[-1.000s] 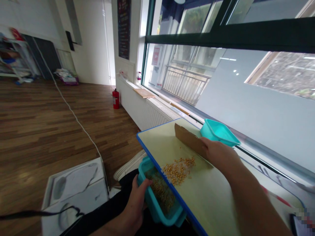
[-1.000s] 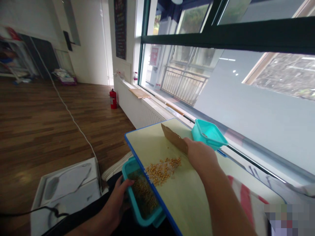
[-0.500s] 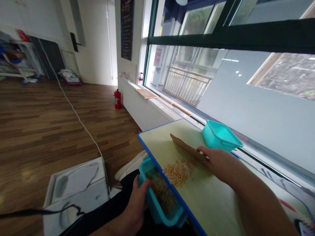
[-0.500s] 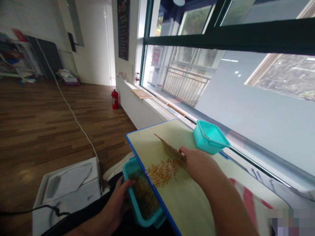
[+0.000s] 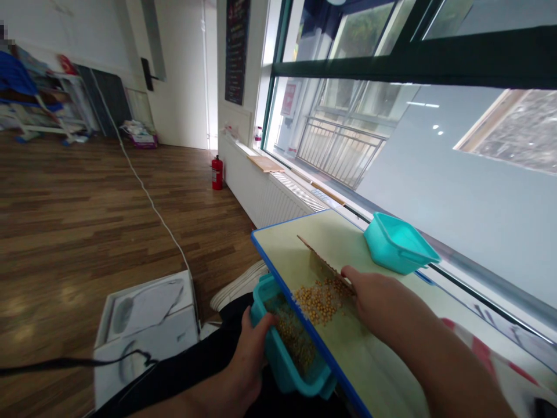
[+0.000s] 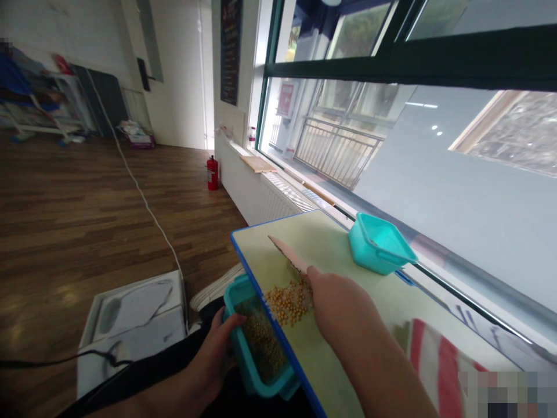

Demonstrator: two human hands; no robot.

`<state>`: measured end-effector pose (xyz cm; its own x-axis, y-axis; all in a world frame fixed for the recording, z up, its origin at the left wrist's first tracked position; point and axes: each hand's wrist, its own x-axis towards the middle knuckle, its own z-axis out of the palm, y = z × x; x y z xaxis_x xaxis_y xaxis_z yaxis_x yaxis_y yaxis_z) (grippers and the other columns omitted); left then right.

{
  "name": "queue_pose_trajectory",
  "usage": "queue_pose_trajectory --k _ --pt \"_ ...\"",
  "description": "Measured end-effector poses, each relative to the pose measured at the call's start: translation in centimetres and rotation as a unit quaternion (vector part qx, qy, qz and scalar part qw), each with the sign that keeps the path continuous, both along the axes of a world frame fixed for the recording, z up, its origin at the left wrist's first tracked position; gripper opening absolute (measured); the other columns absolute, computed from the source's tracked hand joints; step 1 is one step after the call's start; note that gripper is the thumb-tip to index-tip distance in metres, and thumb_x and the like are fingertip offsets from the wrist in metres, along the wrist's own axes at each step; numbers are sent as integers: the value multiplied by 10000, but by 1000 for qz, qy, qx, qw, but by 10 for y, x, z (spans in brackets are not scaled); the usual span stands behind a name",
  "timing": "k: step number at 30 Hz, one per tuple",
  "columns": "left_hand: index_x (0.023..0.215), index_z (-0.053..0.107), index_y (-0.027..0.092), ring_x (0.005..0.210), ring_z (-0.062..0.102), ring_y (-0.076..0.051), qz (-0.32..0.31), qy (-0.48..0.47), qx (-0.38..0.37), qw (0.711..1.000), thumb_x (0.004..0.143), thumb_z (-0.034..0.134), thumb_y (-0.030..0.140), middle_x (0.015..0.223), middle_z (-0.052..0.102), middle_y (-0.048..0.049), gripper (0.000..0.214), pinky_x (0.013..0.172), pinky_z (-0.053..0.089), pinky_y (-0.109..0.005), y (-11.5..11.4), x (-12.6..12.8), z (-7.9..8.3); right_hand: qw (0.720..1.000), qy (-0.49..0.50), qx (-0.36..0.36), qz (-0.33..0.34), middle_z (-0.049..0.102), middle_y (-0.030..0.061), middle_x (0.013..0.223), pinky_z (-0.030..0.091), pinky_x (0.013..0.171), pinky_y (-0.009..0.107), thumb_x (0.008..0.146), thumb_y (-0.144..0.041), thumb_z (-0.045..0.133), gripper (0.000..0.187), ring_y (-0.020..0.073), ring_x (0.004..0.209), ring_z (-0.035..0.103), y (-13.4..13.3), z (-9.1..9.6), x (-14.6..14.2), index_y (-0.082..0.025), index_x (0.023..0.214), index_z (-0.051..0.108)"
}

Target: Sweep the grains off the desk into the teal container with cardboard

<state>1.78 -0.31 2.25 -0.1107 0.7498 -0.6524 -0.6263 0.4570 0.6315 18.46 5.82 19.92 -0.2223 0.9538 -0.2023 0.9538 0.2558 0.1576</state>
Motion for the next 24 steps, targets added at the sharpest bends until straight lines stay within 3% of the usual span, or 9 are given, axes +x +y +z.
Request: queue_pose_trajectory --k 16,24 --pt "1335 414 299 1018 642 -255 6 20 2 1000 782 632 332 1208 608 -95 595 785 534 -381 2 -2 0 999 -12 -21 36 735 130 968 422 688 348 893 -135 422 339 292 915 700 -8 6 -10 -206 1154 626" --pt "1347 409 299 1000 654 -259 18 12 9 1000 781 643 321 1200 618 -99 613 787 544 -398 4 -2 -3 998 -9 -40 37 737 93 944 410 678 312 920 -144 421 309 230 861 697 -15 9 -14 -232 1117 642"
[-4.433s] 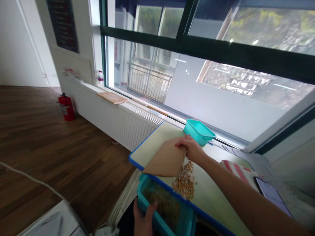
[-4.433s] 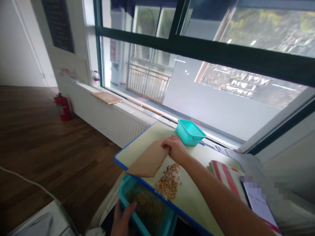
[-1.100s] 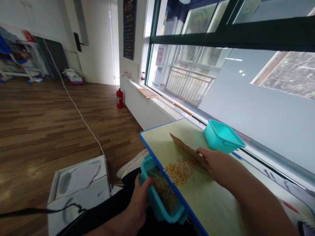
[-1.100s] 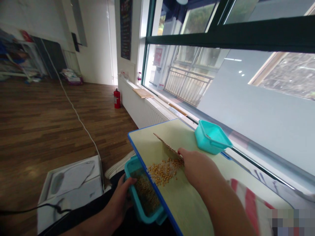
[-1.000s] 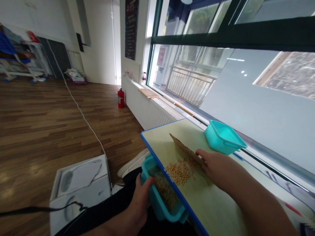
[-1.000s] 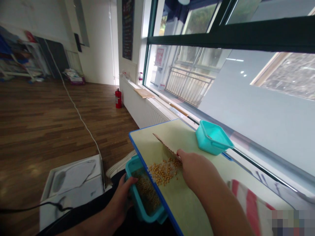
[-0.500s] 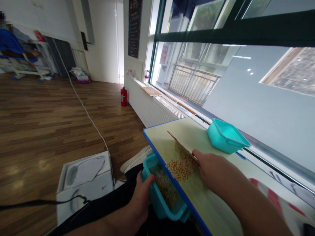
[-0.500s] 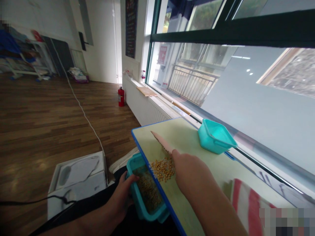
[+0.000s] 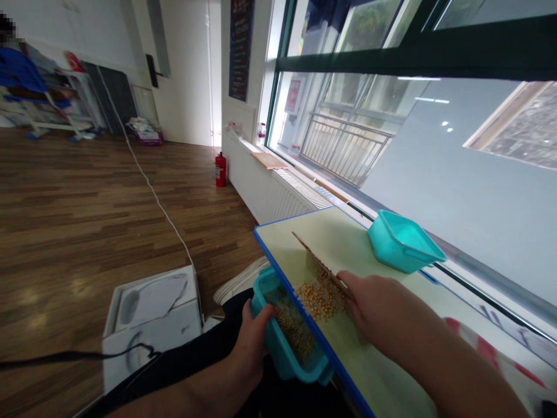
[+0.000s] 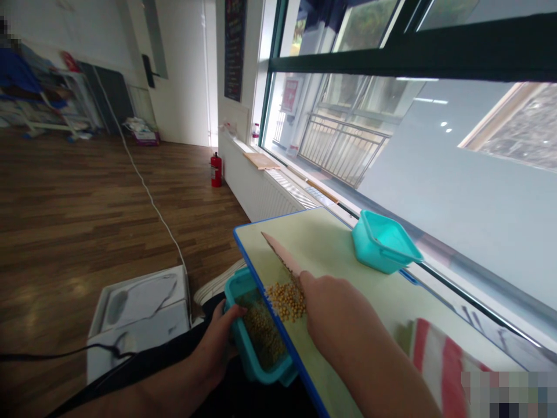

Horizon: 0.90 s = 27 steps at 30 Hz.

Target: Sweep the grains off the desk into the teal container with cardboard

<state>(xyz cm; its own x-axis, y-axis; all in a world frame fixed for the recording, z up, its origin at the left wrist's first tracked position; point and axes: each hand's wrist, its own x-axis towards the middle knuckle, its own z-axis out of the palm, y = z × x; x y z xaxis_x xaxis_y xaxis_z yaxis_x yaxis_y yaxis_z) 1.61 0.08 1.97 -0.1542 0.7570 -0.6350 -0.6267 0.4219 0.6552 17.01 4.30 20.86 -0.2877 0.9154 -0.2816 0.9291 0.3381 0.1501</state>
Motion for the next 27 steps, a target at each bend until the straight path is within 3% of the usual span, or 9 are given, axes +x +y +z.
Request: queue_pose_trajectory --k 6,14,22,27 --pt "1353 406 293 1047 645 -271 4 -3 18 1000 796 627 306 1234 609 -103 600 799 544 -398 0 2 1 1000 -3 -4 8 741 94 905 392 616 291 901 -137 453 298 229 830 705 -6 -1 -6 -229 1112 643" --pt "1383 375 304 1038 640 -269 3 -8 9 1000 793 639 333 1211 617 -99 647 808 533 -400 -1 1 2 1000 -8 -5 8 744 63 851 367 581 286 871 -131 497 205 218 787 707 -9 -2 -11 -250 959 640" --pt "1361 401 303 1006 644 -240 7 1 12 1000 792 634 300 1197 621 -85 615 817 528 -376 -3 3 2 999 37 18 20 755 33 876 424 618 272 872 -125 493 332 197 782 715 -6 0 5 -287 1104 666" --pt "1427 347 310 991 647 -244 7 0 -3 1000 781 639 294 1192 621 -95 709 806 528 -377 -3 3 2 994 59 81 48 750 24 803 428 572 268 896 -199 484 275 195 708 707 2 -5 22 -296 1058 685"
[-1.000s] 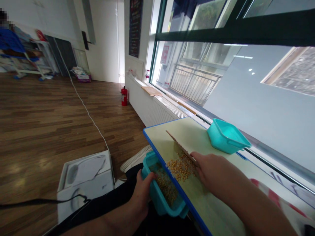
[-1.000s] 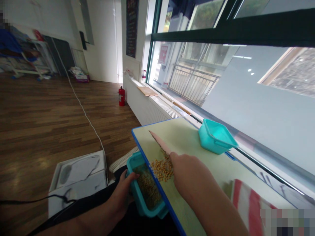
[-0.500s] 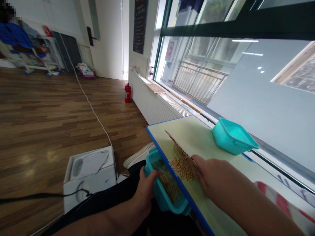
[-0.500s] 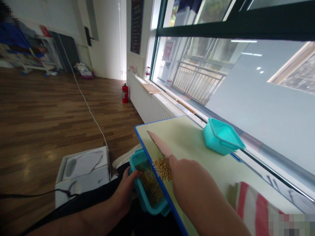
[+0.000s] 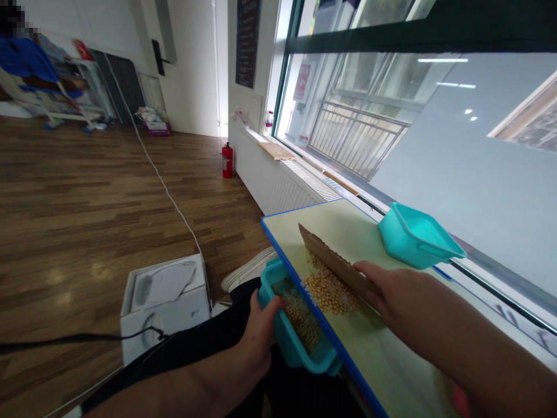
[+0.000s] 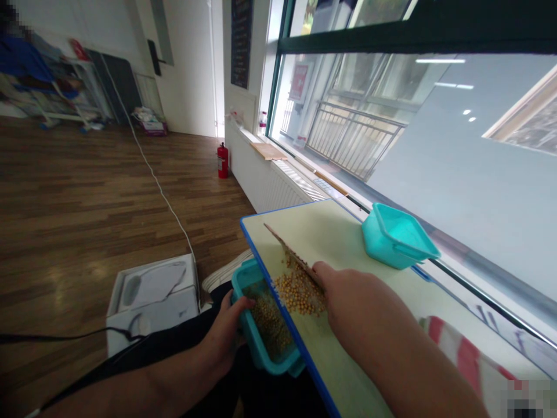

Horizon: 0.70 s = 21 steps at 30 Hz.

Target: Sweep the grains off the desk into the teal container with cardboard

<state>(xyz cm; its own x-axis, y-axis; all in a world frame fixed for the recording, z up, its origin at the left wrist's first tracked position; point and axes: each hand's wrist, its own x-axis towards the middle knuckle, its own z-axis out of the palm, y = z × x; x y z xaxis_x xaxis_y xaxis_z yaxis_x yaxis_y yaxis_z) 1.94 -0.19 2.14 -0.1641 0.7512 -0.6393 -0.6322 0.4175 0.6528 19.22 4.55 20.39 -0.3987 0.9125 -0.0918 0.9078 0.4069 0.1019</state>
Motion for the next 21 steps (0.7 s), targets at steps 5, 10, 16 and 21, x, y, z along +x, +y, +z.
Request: queue_pose_trajectory --k 5,10,16,21 --pt "1434 345 319 981 647 -255 0 -4 2 1000 772 643 300 1182 631 -96 726 779 534 -385 0 0 -3 999 10 27 14 734 28 739 410 534 259 914 -240 467 273 182 639 684 7 -3 7 -300 1047 697" --pt "1395 399 309 1002 645 -261 -4 -1 -2 1000 764 647 298 1194 632 -98 678 788 534 -394 -1 0 -4 997 12 67 29 705 27 667 391 509 251 887 -215 491 291 164 563 644 10 -6 8 -288 1072 704" --pt "1423 360 325 1006 648 -267 -2 -5 -8 1000 756 655 312 1194 633 -88 729 778 539 -394 0 -1 -3 989 -6 147 16 728 44 727 406 487 277 886 -191 479 362 202 568 655 22 -11 12 -302 1154 695" --pt "1407 378 301 998 653 -270 -4 -7 -14 1000 753 651 293 1179 631 -92 708 786 543 -393 1 -1 -3 960 116 237 97 745 101 1037 546 740 394 919 -144 415 385 261 896 702 54 -31 -2 -211 1210 658"
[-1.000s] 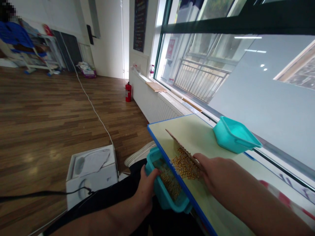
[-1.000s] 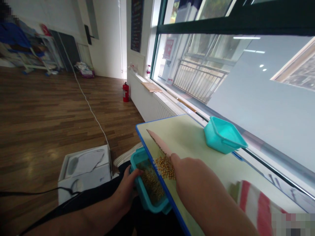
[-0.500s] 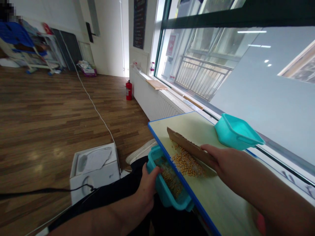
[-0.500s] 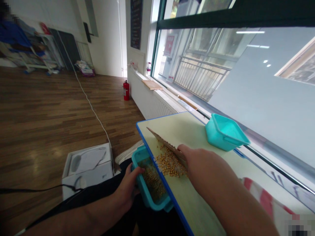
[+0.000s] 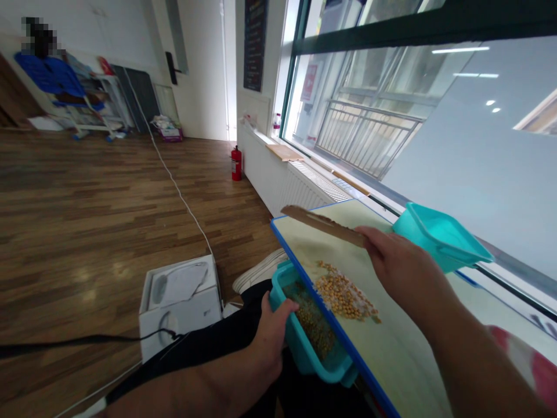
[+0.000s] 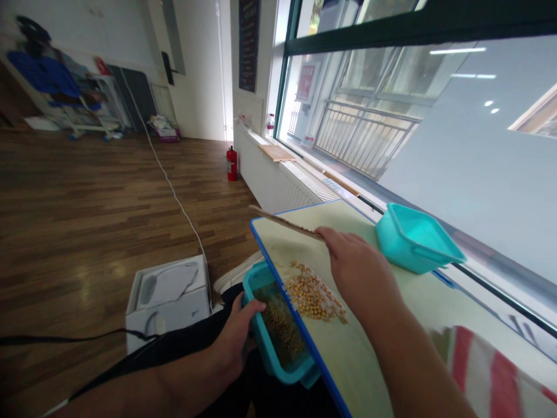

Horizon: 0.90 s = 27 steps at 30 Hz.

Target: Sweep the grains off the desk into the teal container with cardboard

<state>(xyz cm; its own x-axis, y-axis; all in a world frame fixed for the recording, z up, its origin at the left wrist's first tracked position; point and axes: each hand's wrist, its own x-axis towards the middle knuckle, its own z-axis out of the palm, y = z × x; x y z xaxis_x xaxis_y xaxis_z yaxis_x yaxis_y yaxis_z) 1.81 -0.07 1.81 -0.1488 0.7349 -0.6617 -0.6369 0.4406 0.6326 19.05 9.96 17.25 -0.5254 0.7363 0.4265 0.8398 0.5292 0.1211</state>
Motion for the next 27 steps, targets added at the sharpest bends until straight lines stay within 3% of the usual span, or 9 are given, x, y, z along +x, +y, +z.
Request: queue_pose_trajectory --k 3,7,10,16,21,27 --pt "1440 329 300 1023 647 -270 9 -7 3 1000 757 647 282 1202 622 -97 753 803 536 -391 1 1 1 993 44 18 110 720 85 1153 463 1000 504 922 -119 411 362 260 1107 638 22 -25 -5 -203 1161 670" --pt "1446 309 314 1041 641 -271 14 -12 -2 1000 768 639 295 1222 620 -96 754 811 523 -396 3 0 1 987 73 -4 140 731 55 1115 412 1045 563 940 -122 396 334 238 1117 630 40 -54 -2 -231 1093 672" --pt "1406 355 323 1046 639 -267 6 -21 17 1000 782 625 315 1227 623 -85 680 806 520 -393 4 -4 1 985 79 -27 153 725 49 1119 388 1058 564 943 -124 391 321 221 1098 633 43 -61 2 -237 1086 655" --pt "1363 391 295 1024 649 -257 3 -24 33 999 777 621 282 1200 636 -86 629 801 523 -373 4 -10 3 978 98 -38 181 728 52 1047 405 1011 499 878 -106 398 320 212 1017 635 36 -43 7 -237 1023 652" --pt "1423 334 307 1012 651 -268 5 -7 10 1000 761 631 282 1159 646 -84 726 777 531 -382 6 -9 2 977 101 -71 173 724 51 934 416 944 454 758 -64 399 316 215 926 619 23 -19 8 -218 874 649" --pt "1432 340 327 1035 645 -271 8 4 -2 1000 759 646 303 1207 631 -81 739 758 539 -380 4 -8 4 978 104 -63 170 721 41 813 414 808 387 747 -85 411 288 201 810 610 11 0 10 -210 791 667"
